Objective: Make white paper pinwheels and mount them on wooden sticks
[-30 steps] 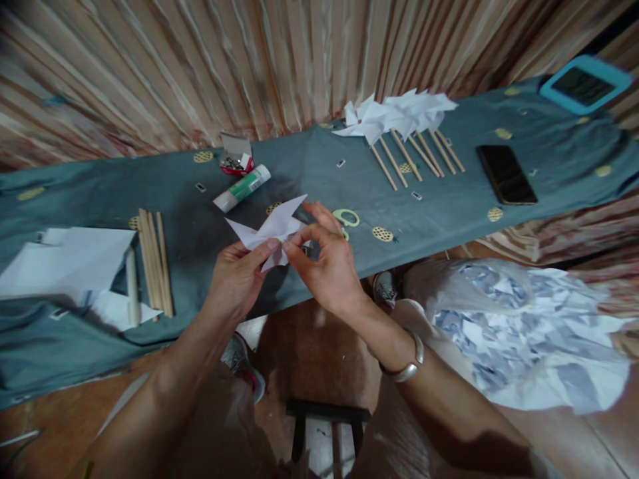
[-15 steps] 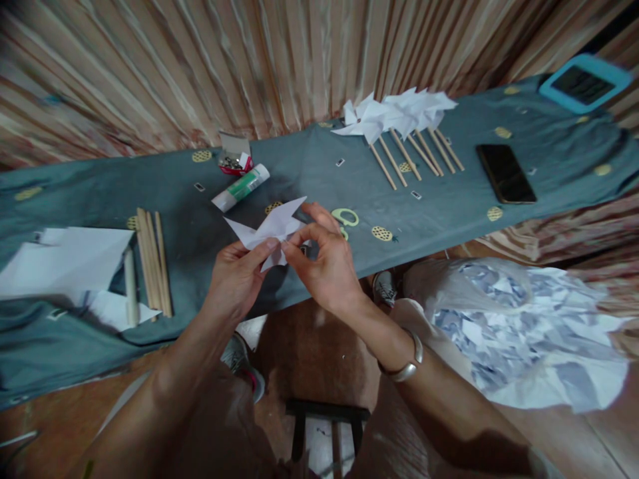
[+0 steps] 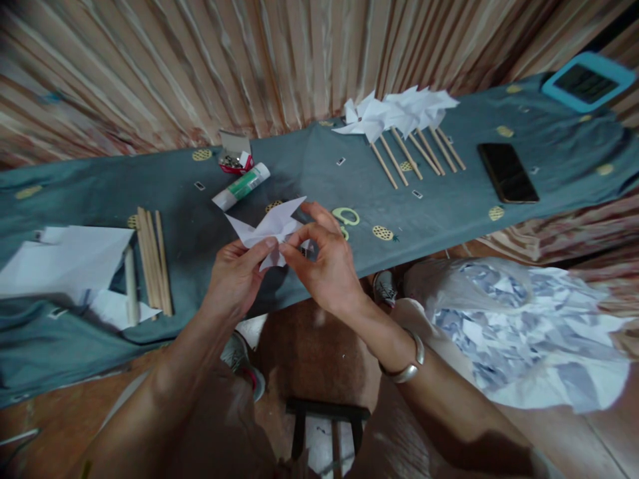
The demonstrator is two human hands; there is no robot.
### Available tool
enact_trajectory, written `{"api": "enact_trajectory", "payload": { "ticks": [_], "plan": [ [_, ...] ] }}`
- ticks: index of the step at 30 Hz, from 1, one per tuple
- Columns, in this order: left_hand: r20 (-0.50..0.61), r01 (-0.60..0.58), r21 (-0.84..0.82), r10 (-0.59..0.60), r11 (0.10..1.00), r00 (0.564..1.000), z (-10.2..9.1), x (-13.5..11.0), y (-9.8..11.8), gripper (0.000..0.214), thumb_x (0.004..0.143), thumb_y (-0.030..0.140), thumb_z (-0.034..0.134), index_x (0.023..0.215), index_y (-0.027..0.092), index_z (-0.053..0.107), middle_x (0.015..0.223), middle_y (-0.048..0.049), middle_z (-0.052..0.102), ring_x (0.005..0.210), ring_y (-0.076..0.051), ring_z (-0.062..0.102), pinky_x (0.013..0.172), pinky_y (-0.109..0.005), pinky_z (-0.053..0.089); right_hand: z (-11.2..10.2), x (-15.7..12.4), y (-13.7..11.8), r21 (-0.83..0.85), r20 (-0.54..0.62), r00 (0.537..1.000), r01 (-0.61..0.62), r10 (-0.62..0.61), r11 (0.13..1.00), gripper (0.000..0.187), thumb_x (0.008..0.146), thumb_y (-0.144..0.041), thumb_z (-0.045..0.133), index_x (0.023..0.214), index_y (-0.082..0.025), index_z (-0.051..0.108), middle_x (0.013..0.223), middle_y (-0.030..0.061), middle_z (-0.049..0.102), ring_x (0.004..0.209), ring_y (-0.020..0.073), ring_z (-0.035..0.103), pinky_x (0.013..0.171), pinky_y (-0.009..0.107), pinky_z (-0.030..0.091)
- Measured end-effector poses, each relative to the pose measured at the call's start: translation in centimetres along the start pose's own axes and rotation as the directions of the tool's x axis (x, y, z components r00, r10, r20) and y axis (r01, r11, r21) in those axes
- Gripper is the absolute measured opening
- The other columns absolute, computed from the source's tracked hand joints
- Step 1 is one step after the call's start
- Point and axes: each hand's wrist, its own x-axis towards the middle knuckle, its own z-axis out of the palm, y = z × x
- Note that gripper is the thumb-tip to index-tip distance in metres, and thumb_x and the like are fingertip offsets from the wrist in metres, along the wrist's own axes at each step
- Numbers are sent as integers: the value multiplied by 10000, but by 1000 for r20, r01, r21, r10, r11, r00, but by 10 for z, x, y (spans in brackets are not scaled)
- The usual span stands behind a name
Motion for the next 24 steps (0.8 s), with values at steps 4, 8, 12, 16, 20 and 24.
{"api": "enact_trajectory", "payload": {
  "ticks": [4, 8, 12, 16, 20, 24],
  "plan": [
    [1, -4, -6, 4, 1000, 1000, 0, -1, 3, 171, 565, 271, 847, 656, 170, 743, 651, -6, 730, 578, -115, 622, 609, -232, 480, -7, 1, -4, -24, -26, 999, 29, -30, 999, 124, 755, -286, 752, 746, -229, 642, 1380, 75, 601, 1379, 294, 469, 1153, 544, 328],
    [0, 35, 13, -35, 999, 999, -1, 0, 3, 162, 570, 266, 839, 630, 164, 728, 638, -9, 721, 566, -110, 616, 592, -227, 468, -9, 6, 3, 114, -68, 997, -36, 43, 993, 313, 700, -338, 807, 944, -242, 635, 1356, 87, 610, 1292, 271, 552, 1119, 503, 393],
    [30, 51, 49, -53, 997, 998, -3, -1, 1, 178, 578, 283, 844, 644, 167, 727, 621, -4, 705, 547, -115, 598, 572, -237, 453, -7, 11, 8, 437, 126, 969, -246, 211, 865, 544, 609, -430, 863, 1054, -257, 603, 1042, 42, 736, 992, 233, 698, 913, 419, 557],
    [58, 76, 68, -80, 995, 995, -3, -2, 0, 201, 563, 309, 852, 626, 166, 725, 610, -7, 697, 519, -106, 571, 533, -231, 435, -6, 11, 2, 542, 336, 893, -444, 300, 714, 557, 575, -415, 878, 1037, -252, 614, 831, -8, 742, 727, 193, 699, 689, 350, 580],
    [30, 71, 86, -74, 994, 997, -2, -2, -2, 188, 536, 290, 851, 620, 168, 735, 602, -7, 698, 515, -108, 574, 520, -228, 440, -6, 12, -4, 553, 334, 880, -473, 337, 686, 510, 542, -337, 888, 958, -244, 608, 729, -44, 713, 617, 149, 654, 603, 295, 543],
    [9, 23, 132, -24, 991, 1000, -1, -2, -3, 156, 543, 259, 842, 634, 175, 748, 603, 2, 703, 518, -113, 581, 520, -229, 447, -5, 13, -5, 558, 286, 873, -487, 396, 672, 547, 479, -245, 897, 926, -240, 582, 663, -76, 697, 552, 123, 614, 550, 264, 509]
  ]
}}
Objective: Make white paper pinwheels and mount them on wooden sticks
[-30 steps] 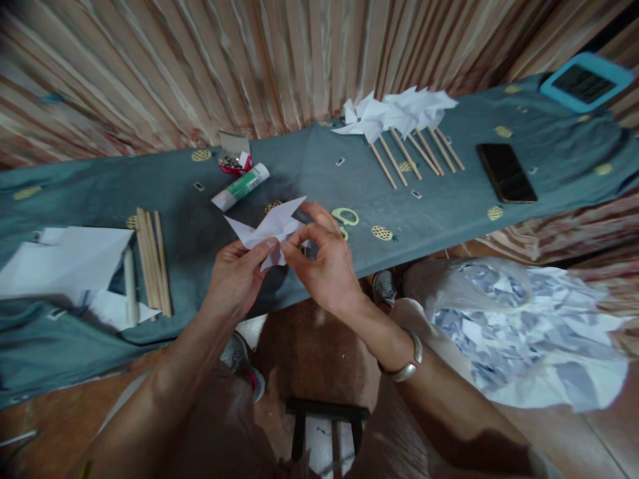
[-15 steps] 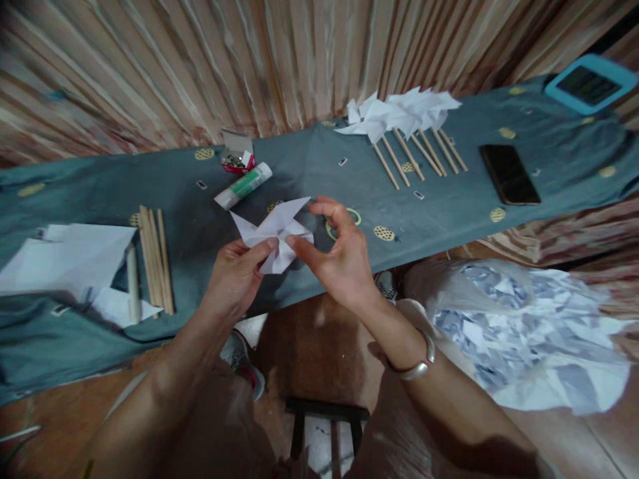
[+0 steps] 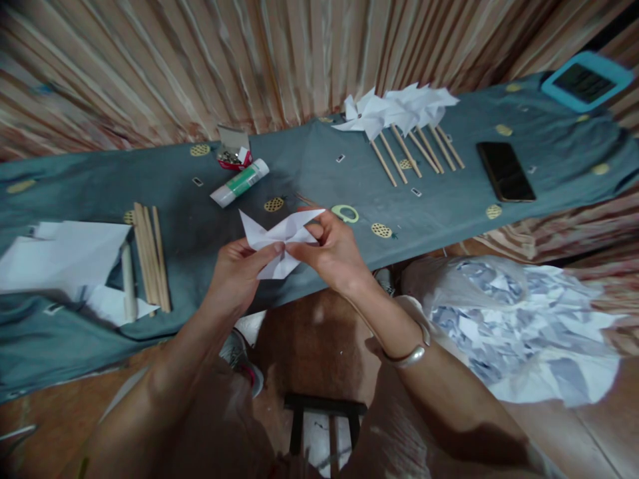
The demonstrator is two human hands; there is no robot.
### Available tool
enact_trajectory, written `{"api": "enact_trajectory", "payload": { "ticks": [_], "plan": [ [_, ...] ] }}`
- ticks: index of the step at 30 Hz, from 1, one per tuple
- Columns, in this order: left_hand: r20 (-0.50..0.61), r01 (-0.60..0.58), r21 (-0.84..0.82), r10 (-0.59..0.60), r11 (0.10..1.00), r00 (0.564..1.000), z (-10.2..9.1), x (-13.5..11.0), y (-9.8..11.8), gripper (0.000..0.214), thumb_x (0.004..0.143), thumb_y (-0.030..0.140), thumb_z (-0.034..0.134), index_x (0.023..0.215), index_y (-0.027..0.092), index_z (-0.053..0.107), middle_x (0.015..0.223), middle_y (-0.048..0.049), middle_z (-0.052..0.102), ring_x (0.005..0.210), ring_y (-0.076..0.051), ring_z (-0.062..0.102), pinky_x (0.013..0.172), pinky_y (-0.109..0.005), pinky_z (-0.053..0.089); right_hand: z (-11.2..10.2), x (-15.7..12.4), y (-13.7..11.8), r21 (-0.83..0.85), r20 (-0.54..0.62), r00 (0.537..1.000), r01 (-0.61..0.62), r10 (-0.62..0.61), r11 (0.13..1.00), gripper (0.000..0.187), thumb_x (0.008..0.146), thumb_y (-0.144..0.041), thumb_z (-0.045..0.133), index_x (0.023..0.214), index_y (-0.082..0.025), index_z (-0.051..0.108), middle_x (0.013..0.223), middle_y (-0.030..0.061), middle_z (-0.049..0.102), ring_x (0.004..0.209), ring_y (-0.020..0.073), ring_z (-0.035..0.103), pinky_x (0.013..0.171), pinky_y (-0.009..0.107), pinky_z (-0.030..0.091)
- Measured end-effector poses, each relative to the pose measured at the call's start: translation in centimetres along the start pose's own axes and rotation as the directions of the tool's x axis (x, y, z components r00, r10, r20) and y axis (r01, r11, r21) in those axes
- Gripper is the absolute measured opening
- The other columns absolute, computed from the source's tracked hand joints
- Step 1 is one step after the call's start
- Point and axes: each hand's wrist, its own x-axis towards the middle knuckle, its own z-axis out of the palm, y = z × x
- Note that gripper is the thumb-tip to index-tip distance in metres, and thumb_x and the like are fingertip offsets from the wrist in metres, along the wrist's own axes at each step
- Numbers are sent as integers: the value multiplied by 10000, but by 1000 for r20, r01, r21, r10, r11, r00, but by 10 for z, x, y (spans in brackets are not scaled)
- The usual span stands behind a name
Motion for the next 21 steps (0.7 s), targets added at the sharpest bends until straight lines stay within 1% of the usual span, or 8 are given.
{"api": "enact_trajectory", "payload": {
  "ticks": [5, 10, 14, 19, 21],
  "plan": [
    [-15, -66, 60, 67, 996, 998, -1, -1, 1, 132, 560, 238, 845, 644, 186, 758, 629, 1, 713, 545, -127, 597, 542, -241, 467, 1, 0, -1, -57, -57, 998, -22, 19, 998, 587, 447, -186, 882, 955, -213, 588, 503, -116, 609, 456, 107, 545, 477, 243, 455],
    [-4, -114, 91, 115, 989, 993, -3, 1, 1, 123, 570, 230, 840, 647, 180, 760, 647, -2, 720, 563, -129, 605, 551, -235, 475, -1, 0, 3, -114, -61, 998, 11, -18, 993, 501, 509, -208, 830, 952, -201, 598, 555, -89, 629, 473, 103, 555, 463, 235, 431],
    [11, -102, 121, 101, 987, 995, -4, 2, 1, 151, 549, 254, 838, 641, 173, 751, 630, 6, 712, 550, -119, 598, 539, -225, 474, -1, 1, 3, -150, -52, 998, 12, -20, 989, 445, 545, -237, 792, 937, -186, 587, 543, -95, 597, 462, 92, 530, 464, 231, 409],
    [27, -90, 150, 87, 985, 996, -5, 1, 2, 151, 568, 269, 817, 653, 166, 745, 633, 10, 712, 550, -114, 598, 534, -218, 476, -1, 1, 1, -134, -60, 998, -5, -3, 991, 434, 524, -225, 775, 909, -172, 582, 463, -130, 492, 428, 71, 446, 449, 221, 343],
    [34, -85, 161, 80, 983, 996, -5, 1, 3, 147, 570, 260, 815, 658, 165, 745, 633, 8, 712, 549, -114, 598, 527, -216, 474, -1, 2, 2, -122, -61, 998, -12, 4, 992, 432, 516, -215, 767, 907, -172, 588, 469, -122, 514, 435, 75, 450, 456, 224, 346]
  ]
}}
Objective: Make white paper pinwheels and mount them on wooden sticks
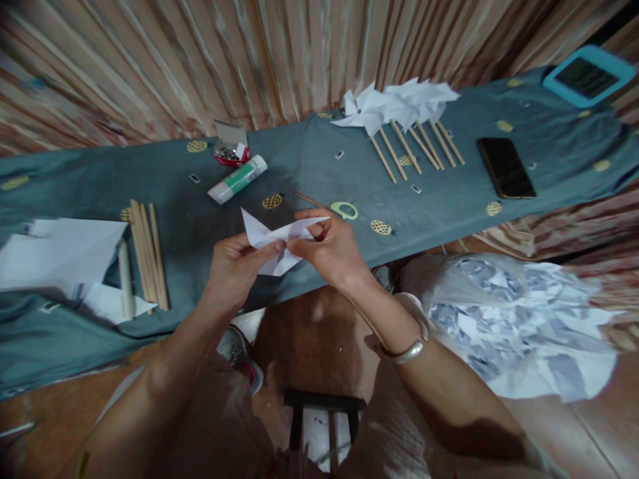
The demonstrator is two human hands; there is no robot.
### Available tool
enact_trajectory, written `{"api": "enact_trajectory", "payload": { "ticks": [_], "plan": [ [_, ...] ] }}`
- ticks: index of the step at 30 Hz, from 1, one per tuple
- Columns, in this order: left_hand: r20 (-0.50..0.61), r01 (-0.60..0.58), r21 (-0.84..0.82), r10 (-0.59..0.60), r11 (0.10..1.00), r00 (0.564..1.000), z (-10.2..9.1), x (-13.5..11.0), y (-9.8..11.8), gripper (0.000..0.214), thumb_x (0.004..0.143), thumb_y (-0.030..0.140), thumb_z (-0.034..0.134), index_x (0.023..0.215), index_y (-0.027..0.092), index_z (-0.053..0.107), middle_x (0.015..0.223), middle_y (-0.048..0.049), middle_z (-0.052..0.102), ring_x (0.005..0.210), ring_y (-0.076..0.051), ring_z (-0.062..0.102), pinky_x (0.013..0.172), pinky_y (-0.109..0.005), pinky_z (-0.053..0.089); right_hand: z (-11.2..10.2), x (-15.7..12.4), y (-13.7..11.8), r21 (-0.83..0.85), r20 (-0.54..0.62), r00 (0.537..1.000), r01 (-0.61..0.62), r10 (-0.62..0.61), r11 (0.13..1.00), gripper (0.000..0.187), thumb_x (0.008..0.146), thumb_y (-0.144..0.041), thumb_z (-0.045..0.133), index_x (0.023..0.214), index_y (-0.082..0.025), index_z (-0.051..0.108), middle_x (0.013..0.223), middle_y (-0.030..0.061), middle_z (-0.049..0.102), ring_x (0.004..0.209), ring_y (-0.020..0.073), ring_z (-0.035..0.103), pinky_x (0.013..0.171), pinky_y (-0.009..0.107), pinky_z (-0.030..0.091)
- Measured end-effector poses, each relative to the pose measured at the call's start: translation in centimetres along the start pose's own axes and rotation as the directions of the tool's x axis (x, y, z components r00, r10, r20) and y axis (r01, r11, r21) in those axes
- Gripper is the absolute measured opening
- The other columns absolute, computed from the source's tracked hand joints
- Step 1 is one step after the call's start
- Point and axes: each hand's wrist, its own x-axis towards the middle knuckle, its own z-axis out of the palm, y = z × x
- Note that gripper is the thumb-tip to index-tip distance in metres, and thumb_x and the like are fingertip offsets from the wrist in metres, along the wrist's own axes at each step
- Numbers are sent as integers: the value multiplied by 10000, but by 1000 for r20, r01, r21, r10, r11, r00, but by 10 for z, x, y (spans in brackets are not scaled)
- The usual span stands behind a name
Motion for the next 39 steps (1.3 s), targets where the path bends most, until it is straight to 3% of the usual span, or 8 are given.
{"api": "enact_trajectory", "payload": {
  "ticks": [10, 18, 25, 36, 39],
  "plan": [
    [22, 13, 16, -13, 1000, 1000, -1, 2, -1, 161, 562, 256, 806, 680, 162, 748, 646, 1, 721, 558, -123, 612, 530, -222, 482, 1, -1, -3, 20, 6, 999, -52, 52, 998, 416, 485, -204, 767, 859, -192, 586, 585, -62, 642, 503, 109, 548, 510, 248, 431],
    [50, -34, 54, 31, 998, 998, -3, 4, -4, 159, 580, 277, 799, 661, 160, 729, 641, 1, 712, 546, -122, 597, 508, -220, 473, -2, 0, -1, -22, 32, 998, -45, 46, 999, 335, 534, -170, 742, 835, -199, 597, 620, -51, 646, 544, 121, 576, 543, 254, 468],
    [74, -94, 149, 83, 984, 994, -4, 4, -3, 128, 603, 274, 770, 630, 161, 719, 621, 0, 701, 551, -128, 590, 498, -215, 462, -4, 0, -2, -89, 108, 994, -12, 22, 996, 197, 566, -168, 720, 733, -186, 615, 582, -49, 613, 513, 102, 545, 504, 229, 442],
    [68, -98, 245, 84, 964, 994, -5, 4, -3, 96, 624, 247, 754, 643, 159, 723, 607, 9, 685, 547, -127, 589, 489, -212, 448, -8, 1, -1, -119, 113, 991, -55, 68, 991, 230, 566, -133, 736, 769, -172, 633, 563, -61, 593, 489, 81, 506, 460, 201, 370],
    [45, -70, 220, 61, 973, 997, -5, 4, -2, 101, 606, 242, 767, 636, 158, 718, 614, 9, 686, 549, -129, 588, 496, -218, 451, -8, 1, -1, -81, 132, 988, -70, 80, 994, 271, 542, -166, 779, 769, -177, 630, 577, -57, 622, 506, 90, 537, 473, 206, 407]
  ]
}}
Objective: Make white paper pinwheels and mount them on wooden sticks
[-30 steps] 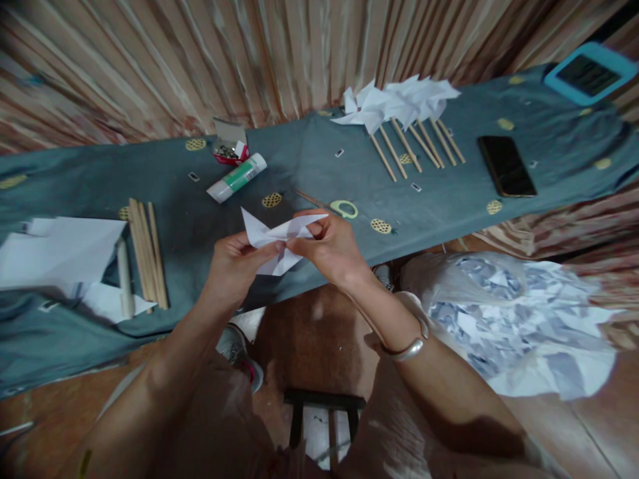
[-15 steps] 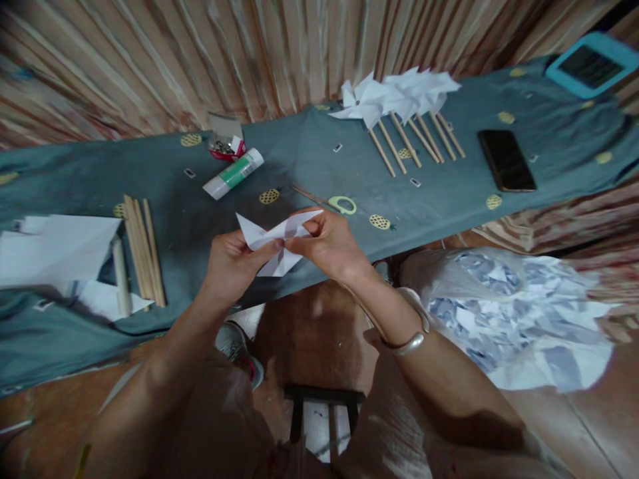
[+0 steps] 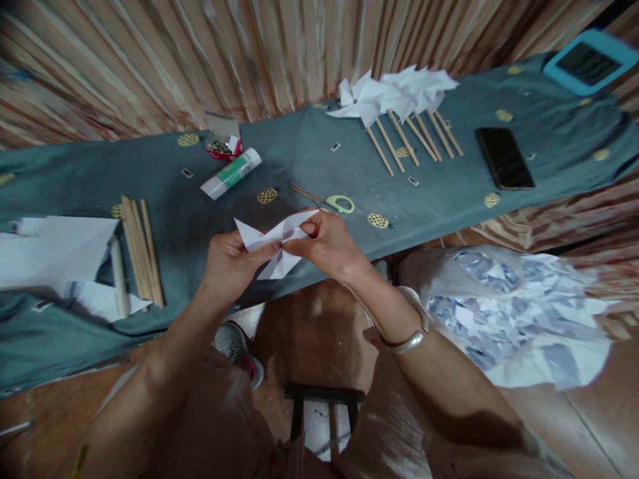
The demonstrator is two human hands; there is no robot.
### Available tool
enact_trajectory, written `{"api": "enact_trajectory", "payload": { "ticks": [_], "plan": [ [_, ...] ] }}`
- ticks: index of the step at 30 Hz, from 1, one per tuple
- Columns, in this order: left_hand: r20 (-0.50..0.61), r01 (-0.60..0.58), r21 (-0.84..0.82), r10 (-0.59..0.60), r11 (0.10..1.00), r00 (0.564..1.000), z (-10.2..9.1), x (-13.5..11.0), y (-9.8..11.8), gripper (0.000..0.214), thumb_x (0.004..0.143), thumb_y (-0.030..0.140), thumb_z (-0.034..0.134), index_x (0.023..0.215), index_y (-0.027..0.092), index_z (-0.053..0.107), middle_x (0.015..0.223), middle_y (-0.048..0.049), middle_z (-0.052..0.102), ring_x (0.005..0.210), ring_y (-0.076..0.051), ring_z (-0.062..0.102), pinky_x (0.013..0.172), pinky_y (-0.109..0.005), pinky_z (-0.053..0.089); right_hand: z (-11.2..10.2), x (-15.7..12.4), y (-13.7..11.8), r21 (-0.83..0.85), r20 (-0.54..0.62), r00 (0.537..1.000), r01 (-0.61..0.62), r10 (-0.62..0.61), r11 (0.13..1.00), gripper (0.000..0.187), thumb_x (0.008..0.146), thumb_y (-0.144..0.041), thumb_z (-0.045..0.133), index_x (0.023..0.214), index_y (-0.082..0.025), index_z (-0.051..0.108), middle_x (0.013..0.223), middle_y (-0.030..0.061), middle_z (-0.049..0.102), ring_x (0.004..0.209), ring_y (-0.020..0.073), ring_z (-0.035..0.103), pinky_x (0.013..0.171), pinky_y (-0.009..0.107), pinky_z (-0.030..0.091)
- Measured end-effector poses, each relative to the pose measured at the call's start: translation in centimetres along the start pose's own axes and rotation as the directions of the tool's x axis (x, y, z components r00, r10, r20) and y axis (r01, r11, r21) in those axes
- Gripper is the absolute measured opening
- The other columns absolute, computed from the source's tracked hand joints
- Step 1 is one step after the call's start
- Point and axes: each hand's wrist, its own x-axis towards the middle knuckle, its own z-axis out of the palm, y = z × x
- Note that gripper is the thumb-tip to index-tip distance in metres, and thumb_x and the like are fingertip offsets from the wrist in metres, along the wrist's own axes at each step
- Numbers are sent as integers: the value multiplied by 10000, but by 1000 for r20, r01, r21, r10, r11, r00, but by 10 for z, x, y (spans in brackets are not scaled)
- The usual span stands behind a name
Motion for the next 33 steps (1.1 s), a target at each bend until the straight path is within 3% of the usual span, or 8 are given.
{"api": "enact_trajectory", "payload": {
  "ticks": [5, 8, 11, 14, 17, 20, 24, 33],
  "plan": [
    [-80, 46, -48, -49, 998, 996, 0, 1, 1, 127, 579, 263, 789, 631, 166, 726, 636, 5, 699, 563, -141, 595, 526, -238, 463, -5, 0, -3, 63, 19, 1000, 19, -20, 998, 345, 525, -264, 862, 779, -205, 636, 688, -31, 707, 632, 133, 640, 601, 256, 526],
    [-144, 28, -73, -39, 997, 989, -6, 5, -1, 139, 584, 272, 792, 669, 174, 741, 662, 9, 711, 598, -146, 616, 584, -251, 484, -18, 4, -4, 34, -109, 986, 135, -130, 990, 308, 604, -340, 847, 825, -217, 671, 792, 1, 737, 736, 144, 666, 697, 281, 540],
    [-229, 2, -122, -30, 993, 973, -17, 12, -4, 146, 579, 276, 795, 666, 180, 726, 654, 16, 704, 606, -147, 628, 613, -262, 498, -35, 9, -1, -86, -211, 941, 253, -266, 964, 232, 683, -359, 806, 820, -214, 688, 827, 26, 734, 757, 145, 657, 721, 295, 520],
    [-313, -55, -194, -9, 979, 950, -29, 20, -2, 173, 563, 276, 805, 682, 191, 711, 666, 16, 700, 607, -143, 631, 614, -269, 508, -47, 10, 4, -263, -238, 898, 306, -369, 915, 164, 734, -343, 753, 789, -198, 697, 736, 14, 698, 681, 141, 621, 682, 295, 486],
    [-353, -80, -194, 6, 978, 936, -39, 23, 4, 162, 588, 285, 792, 692, 207, 696, 678, 14, 700, 638, -152, 651, 617, -270, 520, -47, 8, 12, -496, -156, 888, 308, -432, 812, 142, 801, -317, 663, 823, -186, 715, 694, 1, 680, 642, 138, 597, 661, 289, 453],
    [-361, -81, -188, 8, 979, 932, -42, 22, 8, 136, 603, 274, 782, 684, 216, 690, 702, 8, 714, 704, -169, 680, 658, -273, 541, -39, 4, 18, -703, -4, 907, 297, -422, 646, 156, 848, -251, 583, 870, -192, 725, 748, 11, 706, 694, 153, 633, 690, 293, 450],
    [-364, -93, -215, 9, 972, 931, -41, 22, 4, 155, 592, 279, 796, 693, 211, 701, 716, 1, 719, 718, -174, 679, 639, -271, 539, -32, 4, 22, -840, 88, 894, 303, -439, 450, 201, 870, -185, 529, 884, -196, 729, 842, 50, 735, 802, 197, 667, 759, 320, 469],
    [-347, -72, -185, 4, 980, 938, -39, 24, -8, 196, 587, 290, 821, 733, 204, 721, 745, 2, 728, 669, -164, 666, 664, -285, 536, -25, 9, 26, -882, 195, 869, 358, -454, 306, 207, 901, -189, 537, 974, -172, 730, 978, 110, 744, 962, 257, 661, 910, 382, 493]
  ]
}}
